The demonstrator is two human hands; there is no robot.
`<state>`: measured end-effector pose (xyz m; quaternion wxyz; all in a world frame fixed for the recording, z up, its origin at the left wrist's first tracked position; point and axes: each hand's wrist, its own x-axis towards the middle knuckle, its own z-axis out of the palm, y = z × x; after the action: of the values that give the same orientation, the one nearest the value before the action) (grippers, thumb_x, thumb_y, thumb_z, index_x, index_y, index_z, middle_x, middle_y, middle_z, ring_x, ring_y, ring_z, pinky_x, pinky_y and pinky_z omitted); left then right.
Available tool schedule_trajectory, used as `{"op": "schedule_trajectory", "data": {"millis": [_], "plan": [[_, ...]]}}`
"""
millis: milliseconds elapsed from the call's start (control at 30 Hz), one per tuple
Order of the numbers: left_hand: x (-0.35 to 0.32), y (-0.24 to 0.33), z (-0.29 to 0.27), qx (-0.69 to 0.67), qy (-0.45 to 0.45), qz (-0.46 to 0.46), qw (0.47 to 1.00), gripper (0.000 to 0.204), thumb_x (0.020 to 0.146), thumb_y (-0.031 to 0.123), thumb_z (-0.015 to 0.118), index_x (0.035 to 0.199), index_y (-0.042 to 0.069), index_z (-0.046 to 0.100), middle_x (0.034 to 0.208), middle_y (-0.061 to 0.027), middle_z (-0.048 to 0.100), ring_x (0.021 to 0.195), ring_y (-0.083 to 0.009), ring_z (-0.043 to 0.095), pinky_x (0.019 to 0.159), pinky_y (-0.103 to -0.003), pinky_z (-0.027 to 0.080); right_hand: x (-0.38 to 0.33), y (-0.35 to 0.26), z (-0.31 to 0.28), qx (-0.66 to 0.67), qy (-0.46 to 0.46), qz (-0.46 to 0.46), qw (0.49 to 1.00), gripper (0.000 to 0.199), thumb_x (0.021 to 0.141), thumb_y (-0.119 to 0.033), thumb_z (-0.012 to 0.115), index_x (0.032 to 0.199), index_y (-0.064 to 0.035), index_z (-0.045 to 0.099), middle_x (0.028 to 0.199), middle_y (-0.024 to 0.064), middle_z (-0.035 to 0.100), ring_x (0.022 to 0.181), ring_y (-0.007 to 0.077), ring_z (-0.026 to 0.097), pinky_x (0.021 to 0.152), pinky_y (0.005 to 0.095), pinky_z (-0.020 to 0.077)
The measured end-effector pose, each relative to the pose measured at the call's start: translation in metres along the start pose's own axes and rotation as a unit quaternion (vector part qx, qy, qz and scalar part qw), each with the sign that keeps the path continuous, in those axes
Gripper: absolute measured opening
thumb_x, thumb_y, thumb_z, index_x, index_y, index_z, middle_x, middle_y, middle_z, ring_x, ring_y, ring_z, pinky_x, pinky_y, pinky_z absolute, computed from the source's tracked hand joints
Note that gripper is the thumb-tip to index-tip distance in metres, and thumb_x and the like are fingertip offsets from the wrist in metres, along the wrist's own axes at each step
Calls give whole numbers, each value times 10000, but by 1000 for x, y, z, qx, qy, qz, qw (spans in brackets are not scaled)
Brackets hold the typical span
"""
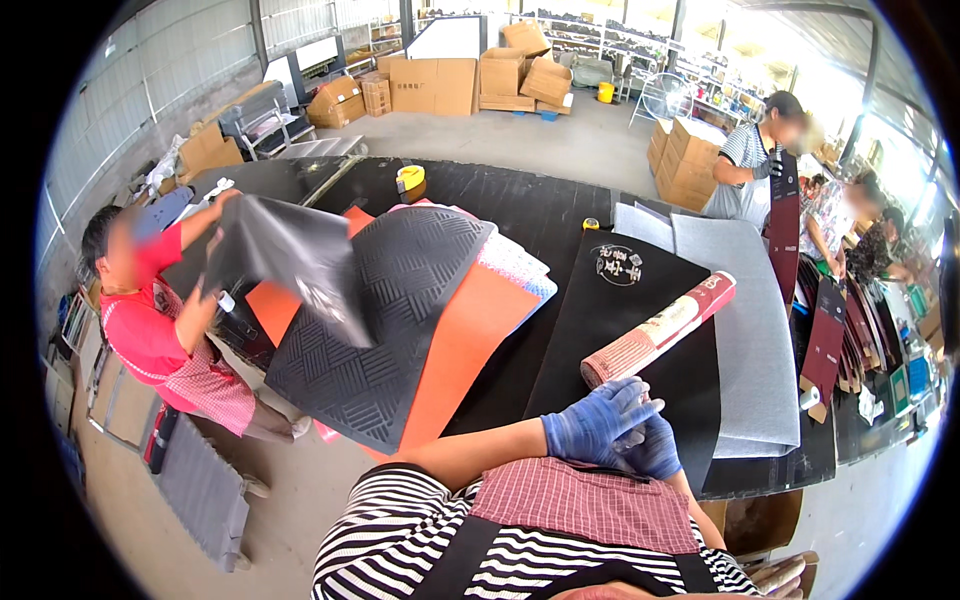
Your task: The person rolls up several textured mats and secures each one with adhesive tape.
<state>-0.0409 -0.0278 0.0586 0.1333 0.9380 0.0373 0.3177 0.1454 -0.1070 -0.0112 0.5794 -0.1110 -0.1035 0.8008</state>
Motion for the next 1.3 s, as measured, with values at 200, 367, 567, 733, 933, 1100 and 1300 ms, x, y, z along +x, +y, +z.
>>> {"op": "schedule_trajectory", "data": {"millis": [200, 367, 567, 733, 933, 1100, 1300], "plan": [[-20, -18, 14, 53, 24, -5, 998, 830, 785, 468, 730, 1467, 101, 431, 1258, -192, 537, 1230, -373, 494, 1120, -484, 350, 9, 31, 55, -142, 141, -34, 979, 456, 1030, -425, 476, 1367, -121, 524, 1325, 82, 592, 1229, 244, 553, 1084, 429, 410], [-27, -38, 11, -41, 114, -52, 991, 447, 888, 217, 678, 1296, 69, 572, 980, -103, 630, 927, -286, 629, 859, -415, 504, 24, 47, 37, -402, 30, -69, 913, 462, 1041, -401, 443, 1381, -94, 498, 1401, 60, 538, 1273, 197, 510, 1117, 390, 351], [-50, -43, 12, -139, 147, -154, 967, 451, 925, 116, 627, 1349, 43, 495, 902, -136, 662, 826, -328, 660, 757, -402, 531, 43, 76, 17, -135, 121, -2, 983, 639, 997, -624, 421, 1354, -100, 495, 1334, 66, 526, 1261, 195, 476, 1137, 341, 326], [-38, -28, 13, -182, 90, -69, 977, 532, 917, 211, 571, 1375, -32, 450, 1167, -190, 623, 1140, -371, 580, 1016, -452, 438, 25, 84, 58, -222, 174, -117, 952, 778, 955, -731, 366, 1418, -112, 443, 1408, 99, 497, 1323, 246, 465, 1146, 387, 340], [10, -10, 26, -64, -100, -18, 993, 339, 788, 273, 636, 1049, 57, 612, 1109, -139, 567, 1039, -314, 522, 868, -460, 404, -14, 65, 28, -230, 298, -225, 899, 428, 1052, -435, 430, 1282, -89, 531, 1249, 75, 561, 1150, 189, 542, 997, 342, 441], [-10, -45, 93, -47, -131, -84, 987, 740, 881, 260, 674, 1488, -27, 363, 1475, -247, 443, 1407, -401, 369, 1172, -486, 256, -98, -4, -15, -387, 408, -264, 784, 316, 1010, -418, 571, 980, -109, 632, 744, -25, 585, 601, 76, 508, 529, 257, 427], [-7, -112, 146, 151, -152, -310, 926, 842, 855, 331, 711, 1501, -23, 303, 1519, -295, 338, 1436, -450, 286, 1191, -502, 244, -332, -55, -189, -90, 601, -222, 763, 287, 1008, -418, 527, 891, -175, 623, 737, -30, 634, 590, 122, 559, 577, 287, 454]]}}
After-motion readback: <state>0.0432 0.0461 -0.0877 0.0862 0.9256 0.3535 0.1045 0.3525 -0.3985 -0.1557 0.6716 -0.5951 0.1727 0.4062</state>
